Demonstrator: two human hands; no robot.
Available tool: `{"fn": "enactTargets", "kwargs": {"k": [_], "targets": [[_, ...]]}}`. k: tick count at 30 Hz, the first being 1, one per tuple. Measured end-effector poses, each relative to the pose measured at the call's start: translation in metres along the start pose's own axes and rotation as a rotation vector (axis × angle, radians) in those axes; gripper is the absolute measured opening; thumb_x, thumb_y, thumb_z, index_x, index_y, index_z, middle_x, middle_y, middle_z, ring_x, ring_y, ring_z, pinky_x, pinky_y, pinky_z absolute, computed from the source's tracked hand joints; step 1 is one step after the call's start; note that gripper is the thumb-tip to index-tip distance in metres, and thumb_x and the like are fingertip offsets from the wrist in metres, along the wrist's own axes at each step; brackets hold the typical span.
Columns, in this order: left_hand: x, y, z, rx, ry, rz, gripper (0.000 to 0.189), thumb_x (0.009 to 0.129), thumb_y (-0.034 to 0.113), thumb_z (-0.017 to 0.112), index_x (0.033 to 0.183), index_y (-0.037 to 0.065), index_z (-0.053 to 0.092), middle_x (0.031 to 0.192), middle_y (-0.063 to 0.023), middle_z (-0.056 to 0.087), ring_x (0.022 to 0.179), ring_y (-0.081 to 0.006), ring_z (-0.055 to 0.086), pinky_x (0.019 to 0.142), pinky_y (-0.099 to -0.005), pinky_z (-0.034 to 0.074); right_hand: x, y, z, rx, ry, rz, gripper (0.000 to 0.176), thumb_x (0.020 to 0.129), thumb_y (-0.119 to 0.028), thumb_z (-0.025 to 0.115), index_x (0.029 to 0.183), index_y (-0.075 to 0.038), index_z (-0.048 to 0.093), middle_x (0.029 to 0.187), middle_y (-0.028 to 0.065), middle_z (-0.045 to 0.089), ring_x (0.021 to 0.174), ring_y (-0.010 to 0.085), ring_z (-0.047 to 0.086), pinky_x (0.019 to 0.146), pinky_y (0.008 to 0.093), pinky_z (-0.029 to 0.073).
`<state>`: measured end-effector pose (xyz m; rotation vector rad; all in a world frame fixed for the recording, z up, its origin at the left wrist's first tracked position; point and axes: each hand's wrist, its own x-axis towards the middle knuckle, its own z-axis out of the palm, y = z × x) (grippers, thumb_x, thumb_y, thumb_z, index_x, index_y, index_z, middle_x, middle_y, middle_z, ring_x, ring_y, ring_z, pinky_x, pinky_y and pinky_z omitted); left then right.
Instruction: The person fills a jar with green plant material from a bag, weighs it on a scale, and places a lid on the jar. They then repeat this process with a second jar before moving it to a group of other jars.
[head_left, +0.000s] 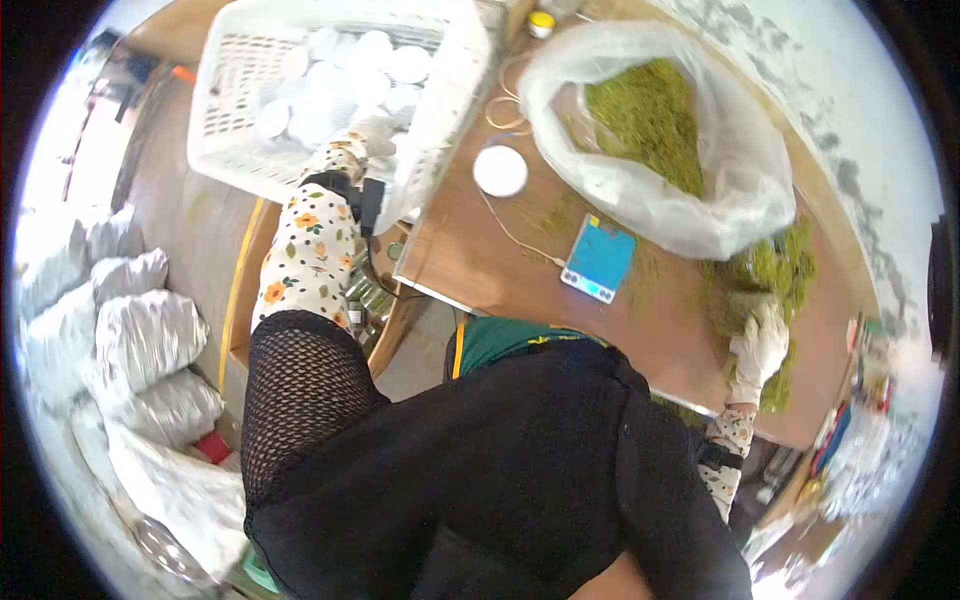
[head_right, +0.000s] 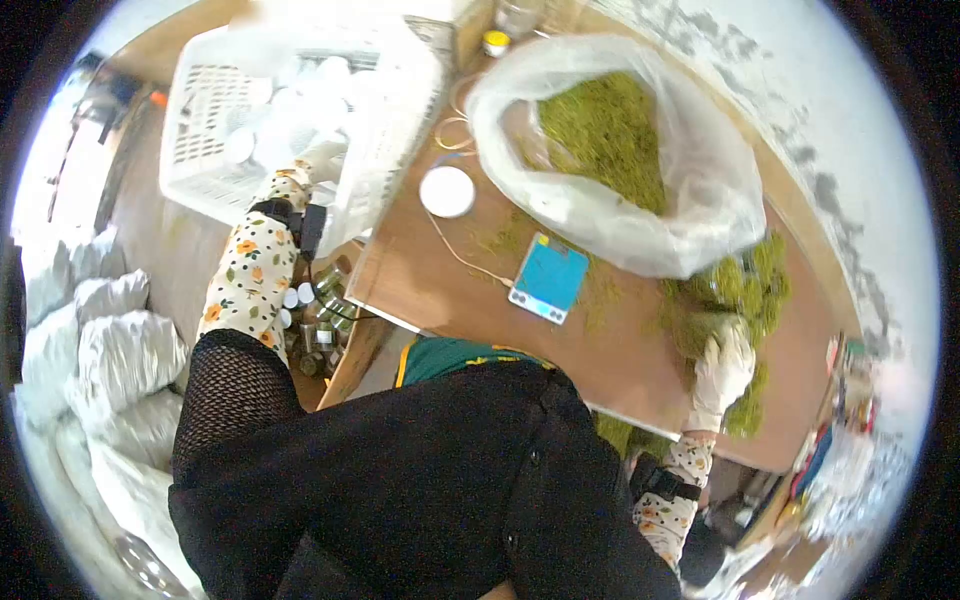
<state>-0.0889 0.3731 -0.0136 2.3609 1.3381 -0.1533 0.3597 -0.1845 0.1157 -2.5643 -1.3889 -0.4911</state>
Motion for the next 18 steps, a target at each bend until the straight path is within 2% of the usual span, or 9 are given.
{"fn": "enactTargets", "kwargs": {"k": [3, 7, 8, 12, 18], "targets": [[0.022, -0.003, 0.007, 0.081, -0.054, 0.082, 0.038, 0.085, 0.02, 0.064, 0.119, 0.005, 0.061, 0.105, -0.0196, 0.066, 0.093, -0.0334, 0.063, 0.082, -0.0404, 0.048, 0.015, -0.072, -0.036, 0.192, -0.025, -0.105, 0.03, 0.072, -0.009, 0.07, 0.101, -0.005, 0.068, 0.11, 0.0125, 0.067, 0.107, 0.0319, 0.059, 0.102, 0.0451, 0.039], [0.041, -0.004, 0.013, 0.163, -0.127, 0.154, 0.038, 0.085, 0.021, 0.063, 0.12, 0.005, 0.06, 0.106, -0.0197, 0.065, 0.092, -0.0341, 0.063, 0.081, -0.0411, 0.048, 0.026, -0.139, -0.03, 0.061, -0.193, -0.282, 0.044, 0.069, -0.015, 0.071, 0.112, -0.008, 0.064, 0.119, 0.0103, 0.062, 0.117, 0.0281, 0.052, 0.105, 0.0482, 0.036], [0.045, -0.003, 0.013, 0.175, -0.133, 0.166, 0.038, 0.085, 0.021, 0.063, 0.12, 0.005, 0.06, 0.106, -0.0198, 0.065, 0.092, -0.0343, 0.063, 0.081, -0.0413, 0.048, 0.026, -0.152, -0.022, 0.08, -0.165, -0.332, 0.045, 0.069, -0.016, 0.072, 0.113, -0.009, 0.063, 0.118, 0.0088, 0.062, 0.117, 0.0264, 0.052, 0.106, 0.0476, 0.035], [0.054, -0.004, 0.013, 0.208, -0.161, 0.195, 0.039, 0.086, 0.021, 0.062, 0.121, 0.006, 0.059, 0.108, -0.02, 0.065, 0.092, -0.035, 0.063, 0.081, -0.0419, 0.048, 0.031, -0.186, 0.009, 0.198, -0.123, -0.452, 0.041, 0.068, -0.019, 0.071, 0.108, -0.014, 0.065, 0.117, 0.0012, 0.062, 0.115, 0.0195, 0.054, 0.106, 0.0462, 0.036], [0.053, -0.004, 0.011, 0.23, -0.183, 0.196, 0.039, 0.086, 0.021, 0.061, 0.122, 0.006, 0.058, 0.109, -0.0203, 0.064, 0.091, -0.036, 0.063, 0.08, -0.0429, 0.047, 0.037, -0.192, 0.045, 0.144, -0.206, -0.492, 0.043, 0.069, -0.02, 0.071, 0.11, -0.014, 0.063, 0.118, 0.0028, 0.062, 0.119, 0.0215, 0.053, 0.107, 0.0473, 0.035]]}}
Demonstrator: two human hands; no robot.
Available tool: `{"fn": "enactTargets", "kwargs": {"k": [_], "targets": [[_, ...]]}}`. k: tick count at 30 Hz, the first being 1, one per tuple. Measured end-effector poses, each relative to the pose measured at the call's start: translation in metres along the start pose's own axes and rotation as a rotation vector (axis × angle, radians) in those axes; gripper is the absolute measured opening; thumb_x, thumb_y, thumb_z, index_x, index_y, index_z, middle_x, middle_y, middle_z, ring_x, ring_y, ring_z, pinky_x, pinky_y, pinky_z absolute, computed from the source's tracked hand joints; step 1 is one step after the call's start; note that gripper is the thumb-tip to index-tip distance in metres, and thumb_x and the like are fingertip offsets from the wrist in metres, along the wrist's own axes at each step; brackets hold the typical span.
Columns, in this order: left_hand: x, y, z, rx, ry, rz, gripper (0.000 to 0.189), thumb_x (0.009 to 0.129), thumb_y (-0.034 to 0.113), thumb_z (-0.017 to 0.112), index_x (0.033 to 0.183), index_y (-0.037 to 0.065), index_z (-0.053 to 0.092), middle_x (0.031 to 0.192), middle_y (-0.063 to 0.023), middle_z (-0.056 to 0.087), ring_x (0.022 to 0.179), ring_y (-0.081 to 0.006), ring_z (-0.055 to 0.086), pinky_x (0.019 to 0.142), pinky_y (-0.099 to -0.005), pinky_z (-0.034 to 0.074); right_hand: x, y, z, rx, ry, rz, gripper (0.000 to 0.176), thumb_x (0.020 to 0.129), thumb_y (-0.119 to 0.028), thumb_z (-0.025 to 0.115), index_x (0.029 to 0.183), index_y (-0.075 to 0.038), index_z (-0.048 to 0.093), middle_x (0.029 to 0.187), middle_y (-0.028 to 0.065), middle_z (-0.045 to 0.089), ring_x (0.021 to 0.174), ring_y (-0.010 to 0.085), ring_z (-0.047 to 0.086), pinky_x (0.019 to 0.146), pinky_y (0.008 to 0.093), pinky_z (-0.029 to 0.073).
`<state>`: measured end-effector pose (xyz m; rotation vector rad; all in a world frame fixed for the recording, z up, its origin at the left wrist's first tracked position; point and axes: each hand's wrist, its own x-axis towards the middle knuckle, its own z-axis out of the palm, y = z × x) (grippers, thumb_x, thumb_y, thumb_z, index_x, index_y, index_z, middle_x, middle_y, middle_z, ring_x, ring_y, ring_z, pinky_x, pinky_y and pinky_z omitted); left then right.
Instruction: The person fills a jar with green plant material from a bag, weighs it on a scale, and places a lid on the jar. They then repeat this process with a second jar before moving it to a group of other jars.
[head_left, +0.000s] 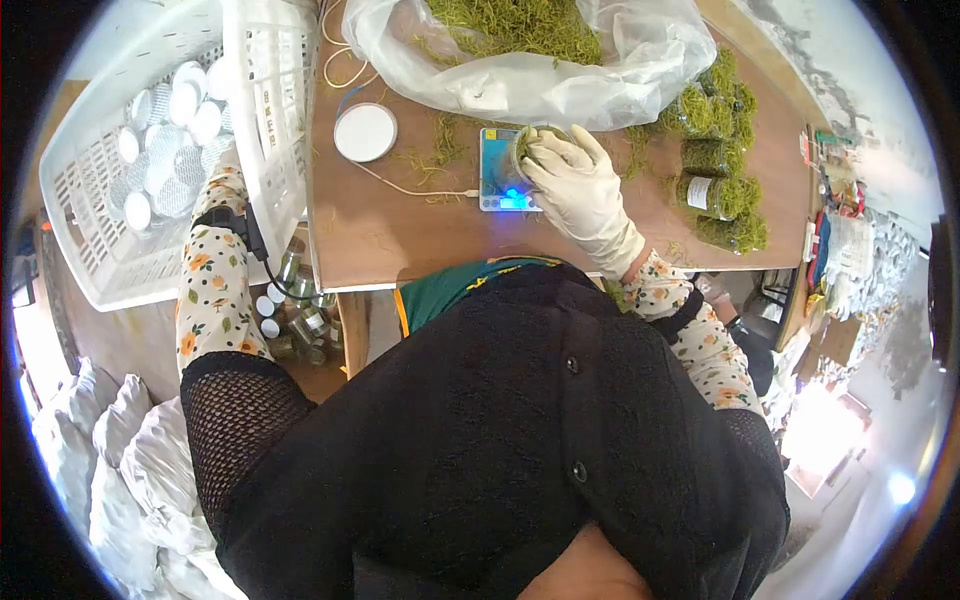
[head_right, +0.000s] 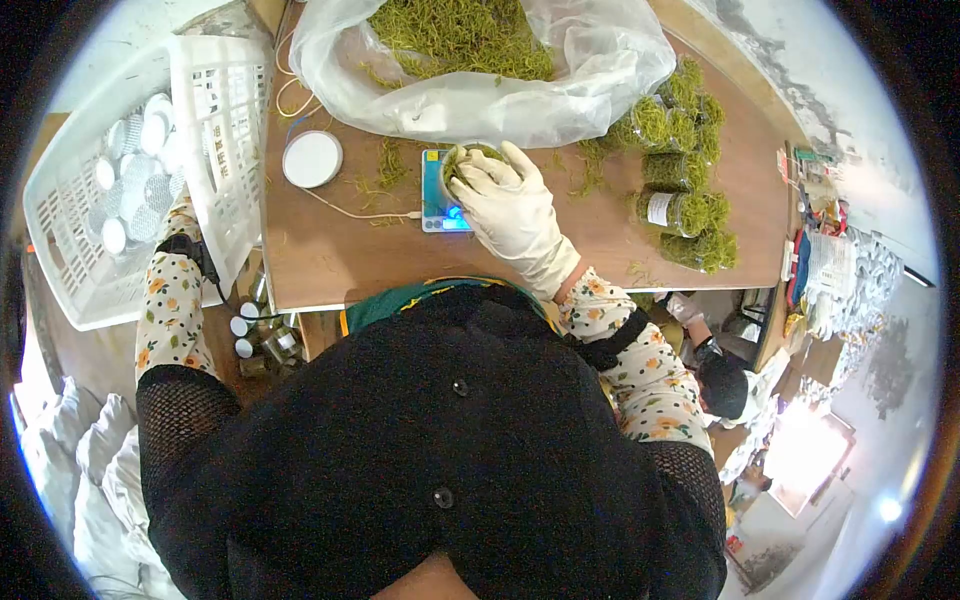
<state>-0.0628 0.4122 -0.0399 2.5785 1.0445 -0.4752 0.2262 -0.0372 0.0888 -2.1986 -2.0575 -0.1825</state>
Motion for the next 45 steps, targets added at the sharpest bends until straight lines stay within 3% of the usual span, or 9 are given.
{"fn": "enactTargets", "kwargs": {"k": [7, 12, 19, 26, 30, 32, 38, 41, 45], "targets": [[0.002, -0.011, 0.009, 0.016, 0.013, -0.016, 0.04, 0.087, 0.021, 0.06, 0.124, 0.006, 0.057, 0.112, -0.0206, 0.064, 0.09, -0.0372, 0.063, 0.08, -0.044, 0.047, 0.016, 0.015, -0.049, 0.118, -0.095, 0.037, 0.047, 0.069, -0.023, 0.069, 0.114, -0.012, 0.06, 0.13, 0.0091, 0.057, 0.122, 0.0278, 0.051, 0.107, 0.0476, 0.035], [0.014, -0.051, 0.019, -0.016, 0.119, 0.007, 0.041, 0.088, 0.022, 0.059, 0.125, 0.007, 0.056, 0.113, -0.0208, 0.063, 0.09, -0.0381, 0.063, 0.08, -0.0449, 0.047, 0.042, 0.096, -0.045, 0.236, 0.246, 0.133, 0.038, 0.077, -0.024, 0.065, 0.111, -0.009, 0.061, 0.113, 0.0153, 0.064, 0.101, 0.0357, 0.061, 0.089, 0.0404, 0.049], [-0.064, -0.024, -0.026, -0.109, 0.405, -0.162, 0.026, 0.091, 0.023, 0.055, 0.107, 0.004, 0.062, 0.096, -0.0215, 0.065, 0.089, -0.0403, 0.061, 0.079, -0.0443, 0.047, 0.113, 0.214, 0.047, 0.206, -0.404, 0.467, 0.055, 0.081, -0.038, 0.066, 0.127, -0.01, 0.053, 0.12, 0.0187, 0.062, 0.11, 0.0359, 0.06, 0.094, 0.0423, 0.046], [-0.121, -0.01, -0.031, -0.293, 0.78, -0.333, 0.027, 0.095, 0.025, 0.057, 0.111, 0.004, 0.063, 0.091, -0.0156, 0.068, 0.086, -0.0289, 0.065, 0.075, -0.0373, 0.049, 0.151, 0.19, 0.087, 0.037, -0.606, 0.615, 0.068, 0.076, -0.044, 0.065, 0.129, -0.003, 0.052, 0.124, 0.0213, 0.06, 0.116, 0.0342, 0.057, 0.097, 0.0421, 0.046], [-0.155, 0.014, -0.041, -1.067, 0.978, -0.376, 0.027, 0.092, 0.018, 0.062, 0.112, -0.001, 0.062, 0.099, -0.0065, 0.064, 0.091, -0.0147, 0.061, 0.072, -0.0264, 0.051, 0.139, 0.215, 0.118, 0.04, -0.444, 0.521, 0.048, 0.08, -0.036, 0.061, 0.12, -0.009, 0.06, 0.12, 0.0196, 0.062, 0.111, 0.036, 0.059, 0.094, 0.0441, 0.047], [-0.186, 0.013, -0.046, -0.988, 1.097, -0.298, 0.029, 0.092, 0.015, 0.06, 0.114, -0.003, 0.06, 0.105, -0.0096, 0.062, 0.093, -0.0182, 0.062, 0.076, -0.0305, 0.053, 0.13, 0.221, 0.114, 0.048, -0.364, 0.512, 0.038, 0.082, -0.035, 0.06, 0.112, -0.01, 0.064, 0.116, 0.0175, 0.064, 0.111, 0.036, 0.059, 0.092, 0.045, 0.047], [-0.241, 0.063, -0.068, -1.854, 1.13, -0.087, 0.037, 0.093, 0.005, 0.054, 0.129, -0.003, 0.046, 0.124, -0.0206, 0.054, 0.114, -0.0343, 0.056, 0.093, -0.0496, 0.055, 0.118, 0.26, 0.091, 0.146, -0.321, 0.459, 0.046, 0.083, -0.034, 0.06, 0.117, -0.004, 0.063, 0.12, 0.0198, 0.062, 0.113, 0.0379, 0.057, 0.1, 0.0414, 0.043], [-0.257, 0.064, -0.049, -2.181, 0.878, -0.008, 0.04, 0.093, 0.004, 0.055, 0.131, -0.003, 0.044, 0.128, -0.0195, 0.052, 0.118, -0.0317, 0.054, 0.095, -0.0478, 0.054, 0.105, 0.275, 0.103, 0.875, -0.098, 0.744, 0.044, 0.085, -0.027, 0.065, 0.117, 0.003, 0.06, 0.111, 0.0208, 0.065, 0.089, 0.0259, 0.068, 0.071, 0.0344, 0.057], [-0.26, 0.105, -0.032, -2.041, 0.905, -0.063, 0.046, 0.092, 0.001, 0.055, 0.135, -0.003, 0.04, 0.134, -0.0183, 0.05, 0.122, -0.0312, 0.052, 0.097, -0.0476, 0.052, 0.097, 0.277, 0.102, 1.054, 0.056, 0.797, 0.042, 0.085, -0.02, 0.067, 0.116, 0.007, 0.059, 0.108, 0.0158, 0.064, 0.075, 0.0199, 0.068, 0.059, 0.0284, 0.057]]}}
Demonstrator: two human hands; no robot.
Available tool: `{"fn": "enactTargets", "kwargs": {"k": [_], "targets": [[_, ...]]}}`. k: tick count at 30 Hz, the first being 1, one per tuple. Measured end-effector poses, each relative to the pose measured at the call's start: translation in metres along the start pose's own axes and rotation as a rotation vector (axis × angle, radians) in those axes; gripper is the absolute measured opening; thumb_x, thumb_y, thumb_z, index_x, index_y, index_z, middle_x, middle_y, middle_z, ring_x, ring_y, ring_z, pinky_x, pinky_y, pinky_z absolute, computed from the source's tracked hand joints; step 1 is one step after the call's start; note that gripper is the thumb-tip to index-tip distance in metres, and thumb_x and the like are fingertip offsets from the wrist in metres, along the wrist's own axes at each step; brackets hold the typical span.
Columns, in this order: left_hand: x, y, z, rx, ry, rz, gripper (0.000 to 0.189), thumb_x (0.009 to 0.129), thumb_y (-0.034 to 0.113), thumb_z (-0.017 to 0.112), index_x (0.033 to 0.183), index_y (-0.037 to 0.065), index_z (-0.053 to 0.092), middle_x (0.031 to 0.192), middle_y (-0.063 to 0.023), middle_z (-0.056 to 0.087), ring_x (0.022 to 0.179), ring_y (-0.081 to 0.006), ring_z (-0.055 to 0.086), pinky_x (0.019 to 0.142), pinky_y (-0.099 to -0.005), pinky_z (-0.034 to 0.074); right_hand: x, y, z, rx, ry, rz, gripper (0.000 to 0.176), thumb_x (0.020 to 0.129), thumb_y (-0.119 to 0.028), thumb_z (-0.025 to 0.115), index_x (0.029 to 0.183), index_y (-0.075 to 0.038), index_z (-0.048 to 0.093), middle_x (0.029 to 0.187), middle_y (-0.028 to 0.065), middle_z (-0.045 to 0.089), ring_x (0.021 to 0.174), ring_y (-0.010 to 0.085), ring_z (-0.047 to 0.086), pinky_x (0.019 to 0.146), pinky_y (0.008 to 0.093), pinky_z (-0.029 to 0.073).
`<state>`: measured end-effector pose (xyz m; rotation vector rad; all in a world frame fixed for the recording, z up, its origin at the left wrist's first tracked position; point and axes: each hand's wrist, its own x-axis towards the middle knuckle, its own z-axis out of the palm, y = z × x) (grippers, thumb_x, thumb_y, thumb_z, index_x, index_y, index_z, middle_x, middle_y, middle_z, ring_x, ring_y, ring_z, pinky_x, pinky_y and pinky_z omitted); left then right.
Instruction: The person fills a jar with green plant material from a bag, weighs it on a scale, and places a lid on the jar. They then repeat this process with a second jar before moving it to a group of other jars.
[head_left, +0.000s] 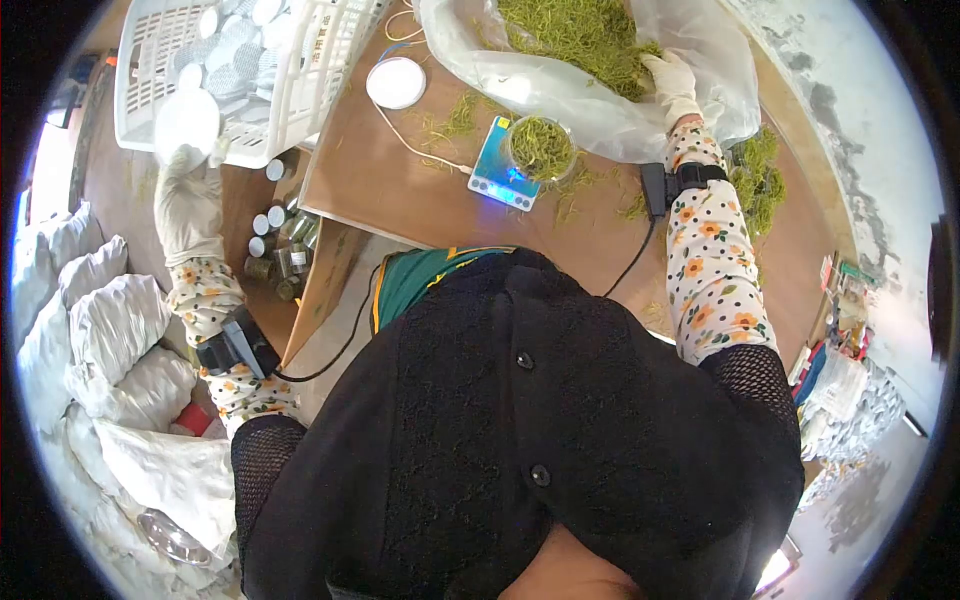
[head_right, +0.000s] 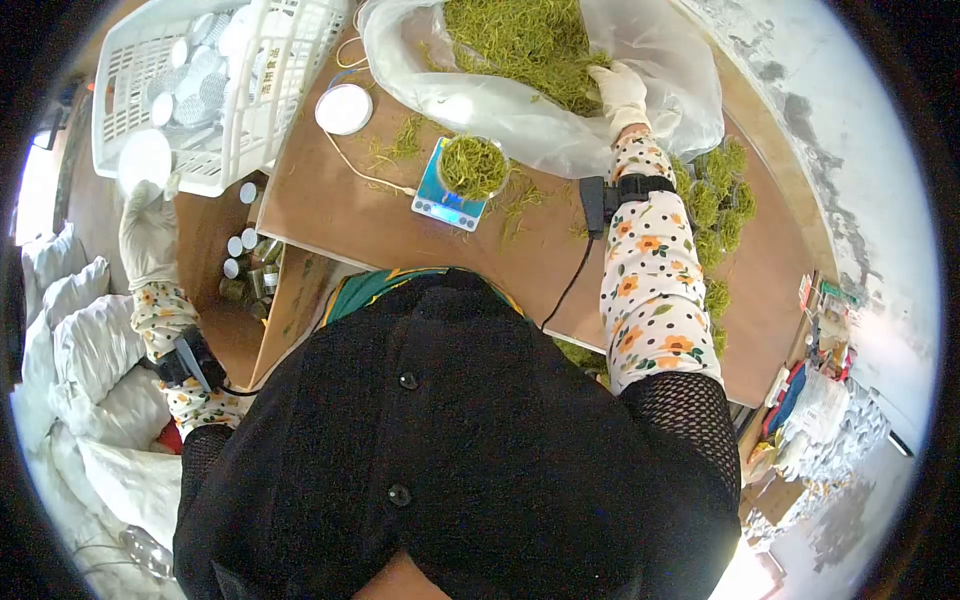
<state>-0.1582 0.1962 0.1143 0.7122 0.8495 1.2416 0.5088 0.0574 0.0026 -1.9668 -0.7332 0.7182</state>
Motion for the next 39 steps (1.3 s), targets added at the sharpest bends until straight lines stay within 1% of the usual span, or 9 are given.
{"fn": "enactTargets", "kwargs": {"k": [4, 10, 17, 21, 28, 30, 32, 35, 39], "targets": [[-0.036, -0.018, 0.039, -0.055, -0.042, -0.049, 0.049, 0.091, 0.0, 0.056, 0.137, -0.002, 0.038, 0.132, -0.0209, 0.051, 0.118, -0.0319, 0.056, 0.088, -0.0412, 0.059, -0.018, -0.021, 0.003, 0.216, 0.016, -0.014, 0.033, 0.087, -0.013, 0.065, 0.113, 0.007, 0.06, 0.108, 0.0122, 0.063, 0.073, 0.0196, 0.067, 0.06, 0.0277, 0.058], [-0.076, -0.044, 0.073, -0.206, -0.085, -0.278, 0.041, 0.098, 0.014, 0.05, 0.135, -0.001, 0.042, 0.13, -0.0205, 0.054, 0.117, -0.035, 0.056, 0.091, -0.0557, 0.054, -0.072, -0.069, 0.007, 0.52, -0.102, -0.144, 0.023, 0.09, -0.007, 0.062, 0.111, 0.003, 0.062, 0.102, 0.0102, 0.066, 0.075, 0.0183, 0.067, 0.063, 0.0263, 0.058], [-0.092, -0.076, 0.081, -0.321, -0.265, -0.382, 0.044, 0.097, 0.02, 0.052, 0.136, 0.001, 0.042, 0.131, -0.0182, 0.054, 0.118, -0.0328, 0.057, 0.092, -0.0565, 0.052, -0.148, -0.077, 0.018, 0.601, -0.345, -0.138, 0.019, 0.09, -0.005, 0.061, 0.109, 0.001, 0.064, 0.099, 0.0093, 0.069, 0.084, 0.0154, 0.067, 0.071, 0.0289, 0.058], [-0.091, -0.084, 0.08, -0.237, -0.251, -0.416, 0.046, 0.096, 0.024, 0.053, 0.136, 0.003, 0.043, 0.13, -0.0158, 0.056, 0.115, -0.0297, 0.059, 0.088, -0.0519, 0.055, -0.126, -0.07, 0.015, 0.659, -0.167, -0.143, 0.02, 0.089, -0.005, 0.063, 0.107, 0.001, 0.065, 0.097, 0.0083, 0.069, 0.078, 0.0155, 0.066, 0.063, 0.0279, 0.057], [-0.104, -0.09, 0.072, -0.174, -0.158, -0.463, 0.047, 0.097, 0.024, 0.054, 0.137, 0.003, 0.043, 0.127, -0.0123, 0.057, 0.111, -0.0247, 0.06, 0.086, -0.0453, 0.056, -0.015, -0.041, 0.021, -0.035, -0.04, -0.021, 0.021, 0.089, -0.01, 0.063, 0.107, 0.0, 0.063, 0.1, 0.0097, 0.068, 0.083, 0.0203, 0.067, 0.067, 0.0322, 0.058], [-0.109, -0.096, 0.069, -0.144, -0.03, -0.456, 0.048, 0.092, 0.028, 0.061, 0.133, 0.007, 0.048, 0.125, -0.0103, 0.059, 0.108, -0.0245, 0.061, 0.085, -0.0479, 0.055, 0.005, -0.046, 0.034, -0.896, -0.037, -0.174, 0.03, 0.086, -0.017, 0.065, 0.11, 0.001, 0.061, 0.098, 0.0158, 0.068, 0.08, 0.0249, 0.068, 0.068, 0.0344, 0.057], [-0.115, -0.103, 0.054, -0.152, 0.056, -0.454, 0.049, 0.091, 0.028, 0.062, 0.133, 0.008, 0.048, 0.124, -0.0095, 0.059, 0.11, -0.0249, 0.061, 0.087, -0.0503, 0.054, 0.034, -0.026, 0.055, -0.703, -0.107, -0.031, 0.036, 0.08, -0.025, 0.07, 0.109, -0.004, 0.064, 0.094, 0.0182, 0.069, 0.073, 0.0263, 0.069, 0.062, 0.036, 0.055], [-0.123, -0.104, 0.043, -0.181, 0.143, -0.431, 0.047, 0.091, 0.027, 0.062, 0.131, 0.007, 0.049, 0.126, -0.01, 0.059, 0.113, -0.0266, 0.059, 0.088, -0.0518, 0.053, 0.02, -0.062, 0.082, -0.45, -0.022, 0.111, 0.073, 0.077, -0.015, 0.073, 0.142, -0.007, 0.039, 0.093, 0.0147, 0.07, 0.07, 0.0221, 0.068, 0.057, 0.0335, 0.054], [-0.126, -0.106, 0.031, -0.239, 0.201, -0.421, 0.043, 0.092, 0.022, 0.06, 0.13, 0.005, 0.049, 0.125, -0.0132, 0.058, 0.11, -0.0279, 0.061, 0.083, -0.0501, 0.057, 0.037, -0.044, 0.109, -0.809, -0.097, 0.003, 0.068, 0.078, -0.032, 0.071, 0.138, -0.008, 0.047, 0.115, 0.0203, 0.065, 0.106, 0.0338, 0.063, 0.089, 0.0422, 0.05]]}}
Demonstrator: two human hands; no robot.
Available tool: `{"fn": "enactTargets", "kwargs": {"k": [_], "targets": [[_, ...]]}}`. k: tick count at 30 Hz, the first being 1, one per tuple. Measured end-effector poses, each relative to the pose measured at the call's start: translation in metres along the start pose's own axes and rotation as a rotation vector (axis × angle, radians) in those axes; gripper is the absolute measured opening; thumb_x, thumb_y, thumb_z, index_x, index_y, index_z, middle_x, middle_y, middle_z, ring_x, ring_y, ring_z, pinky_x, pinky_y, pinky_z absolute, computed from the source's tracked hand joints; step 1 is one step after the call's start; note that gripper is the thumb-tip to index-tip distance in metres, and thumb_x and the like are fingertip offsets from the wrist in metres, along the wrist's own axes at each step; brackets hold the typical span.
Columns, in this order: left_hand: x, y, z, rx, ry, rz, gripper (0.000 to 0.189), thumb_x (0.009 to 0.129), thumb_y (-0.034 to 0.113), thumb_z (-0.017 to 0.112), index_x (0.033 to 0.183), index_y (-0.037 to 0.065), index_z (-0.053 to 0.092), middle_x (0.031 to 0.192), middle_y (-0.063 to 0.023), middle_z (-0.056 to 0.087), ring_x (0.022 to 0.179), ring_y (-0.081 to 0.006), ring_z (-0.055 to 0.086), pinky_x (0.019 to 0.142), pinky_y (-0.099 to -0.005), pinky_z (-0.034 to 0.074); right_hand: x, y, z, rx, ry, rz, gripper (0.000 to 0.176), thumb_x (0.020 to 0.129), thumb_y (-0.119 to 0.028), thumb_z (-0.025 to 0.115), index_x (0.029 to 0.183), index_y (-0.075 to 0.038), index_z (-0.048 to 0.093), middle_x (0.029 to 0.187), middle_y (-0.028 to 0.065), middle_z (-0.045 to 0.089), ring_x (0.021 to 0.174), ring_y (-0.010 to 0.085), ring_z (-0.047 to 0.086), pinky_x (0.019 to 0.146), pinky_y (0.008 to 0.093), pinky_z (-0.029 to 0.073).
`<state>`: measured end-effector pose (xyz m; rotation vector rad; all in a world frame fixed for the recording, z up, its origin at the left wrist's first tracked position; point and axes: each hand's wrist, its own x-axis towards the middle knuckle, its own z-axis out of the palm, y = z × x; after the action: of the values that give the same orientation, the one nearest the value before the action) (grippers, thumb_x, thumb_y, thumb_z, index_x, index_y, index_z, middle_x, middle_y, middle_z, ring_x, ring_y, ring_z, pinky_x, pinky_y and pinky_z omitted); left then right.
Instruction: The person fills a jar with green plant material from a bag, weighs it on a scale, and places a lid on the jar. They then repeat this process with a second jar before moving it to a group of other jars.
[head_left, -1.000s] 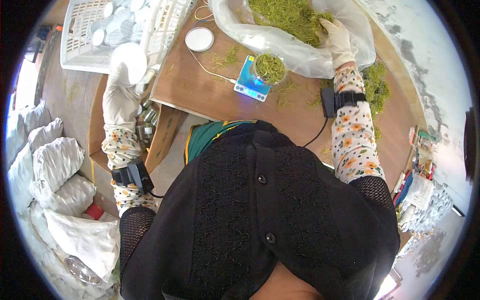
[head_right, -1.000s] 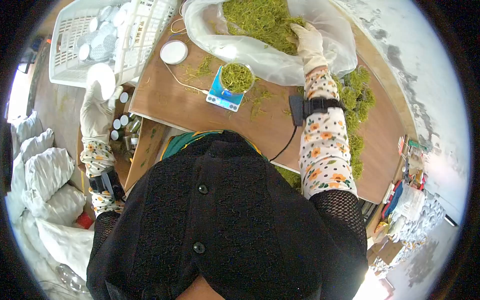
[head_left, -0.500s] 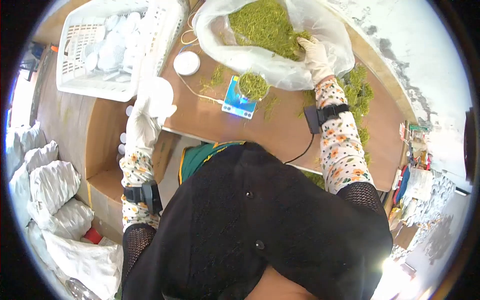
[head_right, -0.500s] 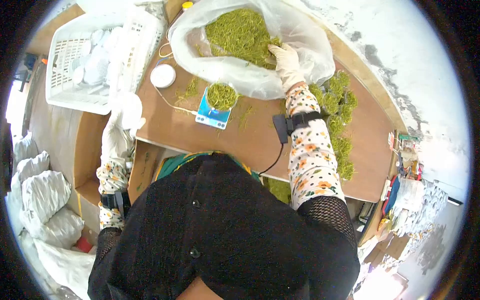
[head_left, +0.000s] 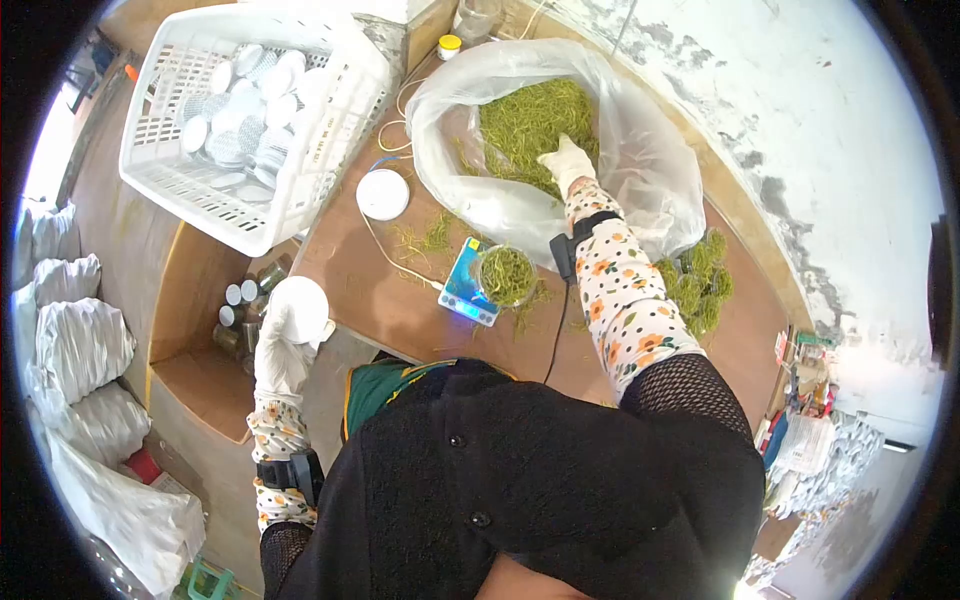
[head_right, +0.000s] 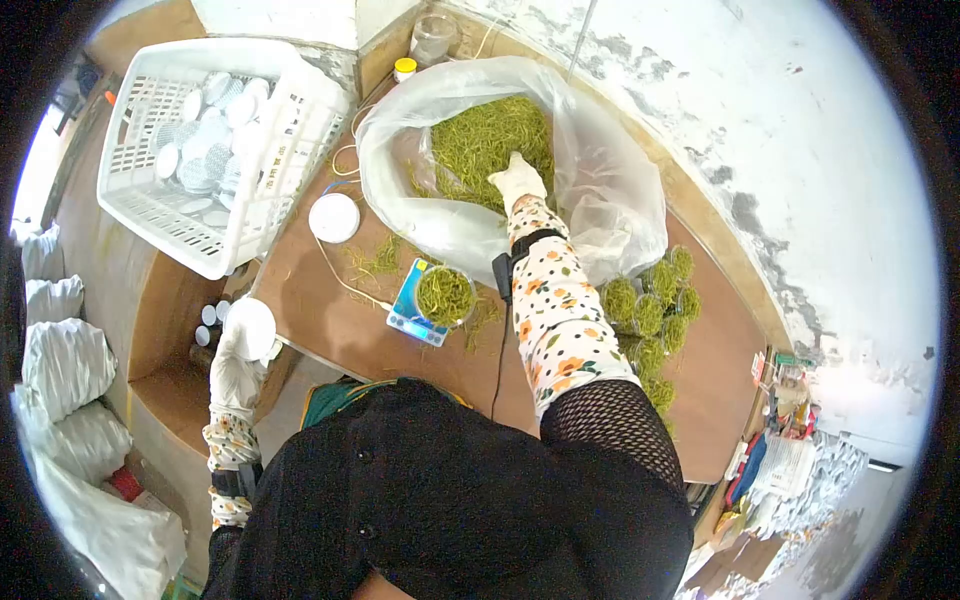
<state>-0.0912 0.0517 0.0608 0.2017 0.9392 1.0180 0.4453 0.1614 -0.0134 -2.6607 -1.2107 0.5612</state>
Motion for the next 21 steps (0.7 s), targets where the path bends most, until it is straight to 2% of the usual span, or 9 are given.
{"fn": "enactTargets", "kwargs": {"k": [3, 4, 5, 7, 9, 11, 17, 21], "targets": [[0.001, 0.0, 0.007, 0.01, 0.007, 0.003, 0.043, 0.092, 0.02, 0.06, 0.13, 0.005, 0.048, 0.124, -0.0135, 0.058, 0.11, -0.0286, 0.061, 0.084, -0.0508, 0.056, 0.004, 0.006, 0.0, -0.056, 0.053, -0.035, 0.059, 0.079, -0.034, 0.068, 0.131, -0.009, 0.054, 0.118, 0.019, 0.064, 0.112, 0.0343, 0.059, 0.095, 0.043, 0.047], [0.003, 0.0, 0.008, 0.018, 0.002, -0.005, 0.043, 0.092, 0.02, 0.06, 0.13, 0.004, 0.048, 0.123, -0.0135, 0.058, 0.11, -0.0289, 0.061, 0.085, -0.0512, 0.056, 0.011, 0.013, 0.005, -0.048, 0.069, -0.079, 0.058, 0.082, -0.024, 0.064, 0.135, -0.006, 0.051, 0.099, 0.0179, 0.069, 0.07, 0.0229, 0.068, 0.064, 0.0352, 0.054], [0.004, 0.001, 0.01, 0.033, -0.026, -0.008, 0.043, 0.092, 0.02, 0.06, 0.13, 0.004, 0.048, 0.123, -0.0134, 0.058, 0.111, -0.029, 0.06, 0.086, -0.0519, 0.056, 0.014, 0.026, 0.006, -0.013, 0.088, -0.095, 0.057, 0.082, -0.023, 0.064, 0.135, -0.007, 0.051, 0.095, 0.0166, 0.069, 0.064, 0.0222, 0.067, 0.063, 0.0344, 0.054], [0.007, 0.001, 0.014, 0.06, -0.09, -0.013, 0.044, 0.091, 0.02, 0.06, 0.13, 0.004, 0.048, 0.123, -0.0133, 0.058, 0.111, -0.0294, 0.06, 0.087, -0.0532, 0.055, -0.02, 0.016, -0.031, 0.119, 0.029, -0.073, 0.056, 0.082, -0.023, 0.063, 0.133, -0.005, 0.052, 0.091, 0.016, 0.07, 0.063, 0.021, 0.066, 0.061, 0.0338, 0.053], [0.009, 0.0, 0.019, 0.081, -0.084, -0.019, 0.044, 0.091, 0.02, 0.061, 0.13, 0.003, 0.047, 0.124, -0.0132, 0.058, 0.112, -0.0294, 0.06, 0.088, -0.0544, 0.054, -0.025, 0.03, -0.045, 0.463, -0.077, 0.001, 0.061, 0.079, -0.021, 0.069, 0.135, -0.004, 0.051, 0.105, 0.0168, 0.068, 0.072, 0.0181, 0.068, 0.062, 0.0317, 0.055], [0.012, -0.001, 0.024, 0.096, -0.105, -0.035, 0.045, 0.091, 0.02, 0.061, 0.13, 0.003, 0.047, 0.124, -0.013, 0.057, 0.112, -0.0293, 0.059, 0.088, -0.055, 0.054, -0.043, 0.044, -0.057, 0.76, -0.088, 0.044, 0.058, 0.08, -0.014, 0.071, 0.134, -0.003, 0.051, 0.102, 0.0132, 0.068, 0.073, 0.014, 0.065, 0.053, 0.0287, 0.053], [0.01, -0.008, 0.047, 0.154, -0.222, -0.061, 0.046, 0.09, 0.02, 0.063, 0.13, 0.003, 0.047, 0.124, -0.0131, 0.057, 0.112, -0.0291, 0.059, 0.089, -0.0528, 0.054, -0.08, 0.075, -0.062, 1.015, -0.171, 0.081, 0.04, 0.083, -0.011, 0.069, 0.121, -0.003, 0.059, 0.096, 0.0067, 0.066, 0.072, 0.0152, 0.063, 0.053, 0.029, 0.053], [0.015, -0.011, 0.048, 0.162, -0.264, -0.086, 0.045, 0.089, 0.019, 0.064, 0.129, 0.002, 0.048, 0.124, -0.0141, 0.057, 0.111, -0.0299, 0.06, 0.088, -0.0525, 0.056, -0.09, 0.081, -0.065, 0.932, -0.147, 0.036, 0.033, 0.086, -0.005, 0.062, 0.119, -0.002, 0.058, 0.091, 0.0069, 0.066, 0.069, 0.0171, 0.063, 0.054, 0.0302, 0.051]]}}
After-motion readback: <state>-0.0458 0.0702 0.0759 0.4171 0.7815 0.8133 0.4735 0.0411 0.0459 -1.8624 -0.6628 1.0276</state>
